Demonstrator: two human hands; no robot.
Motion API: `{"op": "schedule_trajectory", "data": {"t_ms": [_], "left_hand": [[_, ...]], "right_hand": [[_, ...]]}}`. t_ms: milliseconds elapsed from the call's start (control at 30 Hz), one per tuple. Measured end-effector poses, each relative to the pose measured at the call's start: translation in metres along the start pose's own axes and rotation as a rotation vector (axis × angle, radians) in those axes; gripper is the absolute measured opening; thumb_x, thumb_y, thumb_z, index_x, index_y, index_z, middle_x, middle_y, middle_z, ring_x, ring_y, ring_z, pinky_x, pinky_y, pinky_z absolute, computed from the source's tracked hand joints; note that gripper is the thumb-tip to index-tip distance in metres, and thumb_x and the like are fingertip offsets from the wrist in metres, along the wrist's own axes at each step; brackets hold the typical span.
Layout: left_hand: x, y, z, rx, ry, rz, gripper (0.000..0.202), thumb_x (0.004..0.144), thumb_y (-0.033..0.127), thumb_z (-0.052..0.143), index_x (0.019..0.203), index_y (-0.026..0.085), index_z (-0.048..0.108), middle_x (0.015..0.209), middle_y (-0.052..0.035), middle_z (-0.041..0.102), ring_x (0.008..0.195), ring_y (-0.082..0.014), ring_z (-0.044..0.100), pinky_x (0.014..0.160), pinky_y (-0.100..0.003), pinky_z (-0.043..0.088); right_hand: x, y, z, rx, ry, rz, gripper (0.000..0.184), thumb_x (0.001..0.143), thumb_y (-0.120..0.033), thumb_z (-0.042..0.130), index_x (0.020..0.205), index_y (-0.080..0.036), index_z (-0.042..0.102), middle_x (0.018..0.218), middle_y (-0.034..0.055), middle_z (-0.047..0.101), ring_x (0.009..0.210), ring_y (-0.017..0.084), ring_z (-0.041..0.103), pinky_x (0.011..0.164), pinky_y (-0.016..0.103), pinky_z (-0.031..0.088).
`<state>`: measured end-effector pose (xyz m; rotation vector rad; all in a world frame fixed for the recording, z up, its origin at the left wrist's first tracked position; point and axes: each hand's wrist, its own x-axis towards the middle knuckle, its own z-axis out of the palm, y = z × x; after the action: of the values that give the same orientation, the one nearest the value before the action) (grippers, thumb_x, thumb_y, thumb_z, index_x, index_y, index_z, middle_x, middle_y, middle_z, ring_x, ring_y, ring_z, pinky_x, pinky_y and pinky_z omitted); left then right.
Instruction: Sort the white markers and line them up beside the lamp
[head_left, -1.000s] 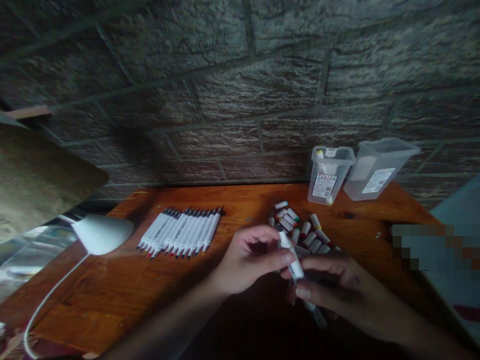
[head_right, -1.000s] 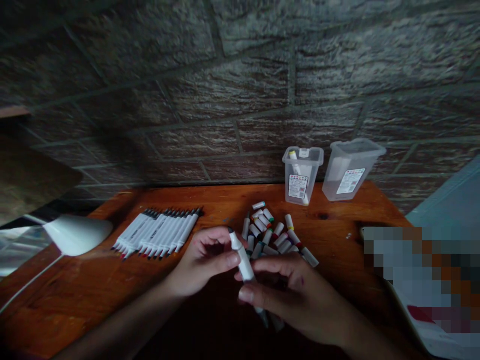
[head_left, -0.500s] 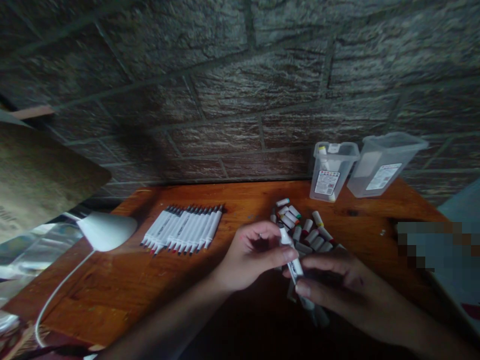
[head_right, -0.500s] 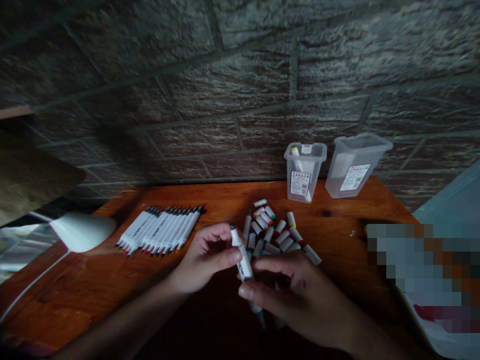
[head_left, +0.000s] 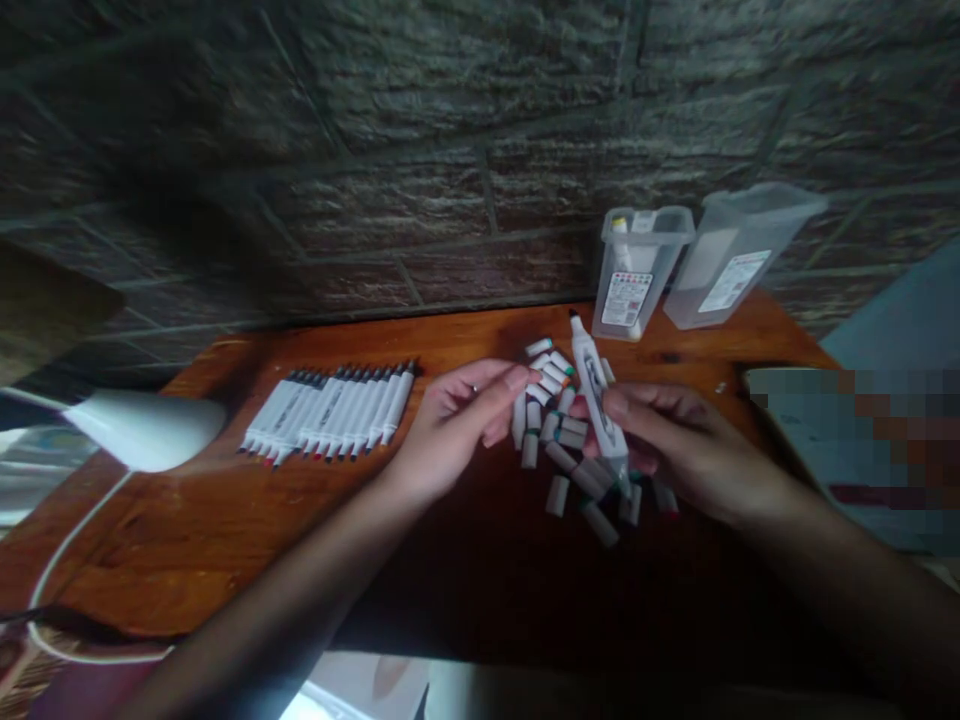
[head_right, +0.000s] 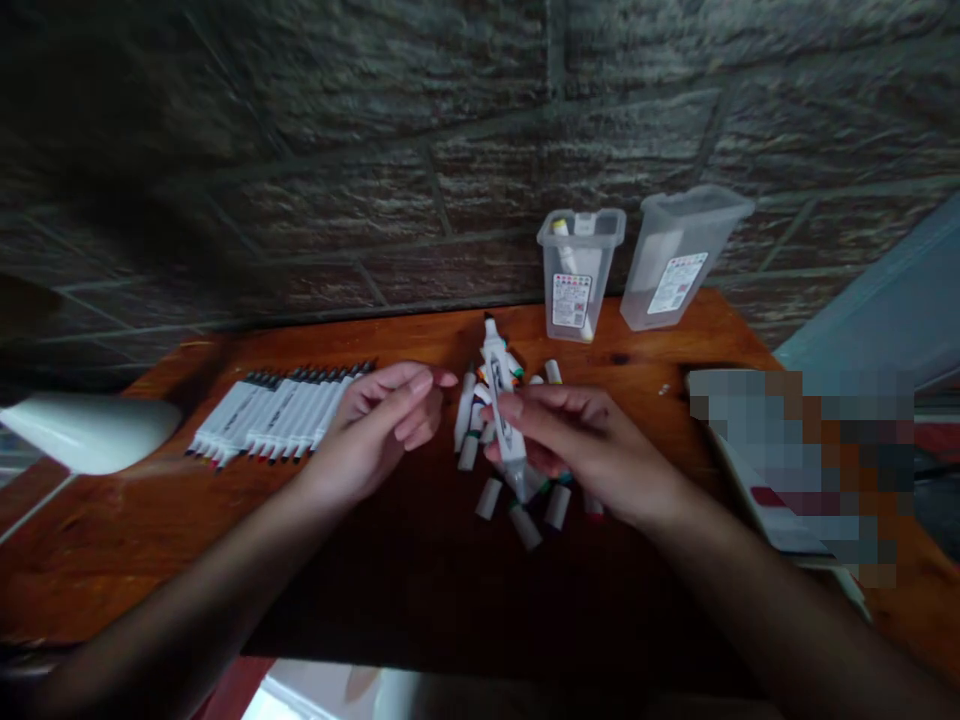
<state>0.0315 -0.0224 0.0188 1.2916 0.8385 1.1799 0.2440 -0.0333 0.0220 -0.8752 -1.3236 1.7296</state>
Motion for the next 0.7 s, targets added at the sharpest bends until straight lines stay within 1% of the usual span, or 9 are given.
{"op": "schedule_trajectory", "data": {"t_ms": [100,200,300,433,567,633,700], "left_hand": [[0.000,0.002,0.002,-0.003,0.023,-0.005,0.023,0.083,0.038,0.074,0.089,0.016,0.072,0.049,0.0077,0.039,0.044,-0.0059,0.031,0.045,-0.021,0.026],[-0.001,0.003,0.005,0.040,0.032,-0.014,0.022,0.083,0.038,0.073,0.085,0.016,0.072,0.049,0.0074,0.038,0.044,-0.0062,0.031,0.045,-0.022,0.027],[-0.001,0.001,0.004,0.086,0.030,-0.008,0.022,0.085,0.037,0.072,0.082,0.016,0.071,0.049,0.0070,0.038,0.046,-0.0068,0.034,0.046,-0.022,0.027],[0.000,-0.003,0.003,0.102,0.042,0.000,0.021,0.086,0.036,0.071,0.081,0.015,0.071,0.049,0.0069,0.039,0.047,-0.0066,0.035,0.046,-0.022,0.027],[0.001,-0.002,0.003,0.137,0.050,0.014,0.023,0.086,0.037,0.070,0.081,0.015,0.070,0.049,0.0066,0.040,0.047,-0.0071,0.034,0.046,-0.022,0.026],[0.001,0.001,0.002,0.208,0.062,0.040,0.024,0.088,0.038,0.067,0.081,0.016,0.070,0.050,0.0064,0.041,0.047,-0.0074,0.034,0.046,-0.022,0.026],[0.002,0.004,0.000,0.357,0.109,0.090,0.024,0.088,0.037,0.066,0.079,0.016,0.069,0.051,0.0056,0.045,0.048,-0.0077,0.037,0.048,-0.022,0.028]], "right_hand": [[0.006,0.004,-0.004,0.071,0.049,-0.011,0.035,0.084,-0.053,0.070,0.086,-0.017,0.073,0.067,0.0010,0.067,0.047,0.004,0.036,0.039,0.018,0.021],[0.011,0.006,-0.006,0.110,0.099,-0.031,0.035,0.085,-0.052,0.070,0.087,-0.017,0.070,0.070,0.0005,0.067,0.046,0.004,0.031,0.040,0.019,0.021],[0.012,0.006,-0.008,0.120,0.134,-0.053,0.034,0.083,-0.050,0.072,0.090,-0.017,0.068,0.073,0.0010,0.068,0.047,0.004,0.032,0.040,0.019,0.021],[0.012,0.005,-0.009,0.134,0.120,-0.055,0.034,0.083,-0.049,0.073,0.091,-0.017,0.066,0.073,0.0009,0.068,0.047,0.004,0.033,0.040,0.020,0.018],[0.011,0.005,-0.008,0.118,0.100,-0.061,0.031,0.085,-0.048,0.070,0.086,-0.017,0.064,0.073,0.0004,0.068,0.047,0.004,0.033,0.041,0.021,0.018],[0.011,0.005,-0.008,0.115,0.094,-0.060,0.032,0.086,-0.048,0.070,0.085,-0.017,0.064,0.074,0.0002,0.068,0.047,0.004,0.032,0.041,0.021,0.018],[0.011,0.005,-0.008,0.113,0.098,-0.054,0.032,0.085,-0.048,0.070,0.085,-0.017,0.063,0.074,0.0005,0.068,0.047,0.004,0.032,0.041,0.021,0.018]]}}
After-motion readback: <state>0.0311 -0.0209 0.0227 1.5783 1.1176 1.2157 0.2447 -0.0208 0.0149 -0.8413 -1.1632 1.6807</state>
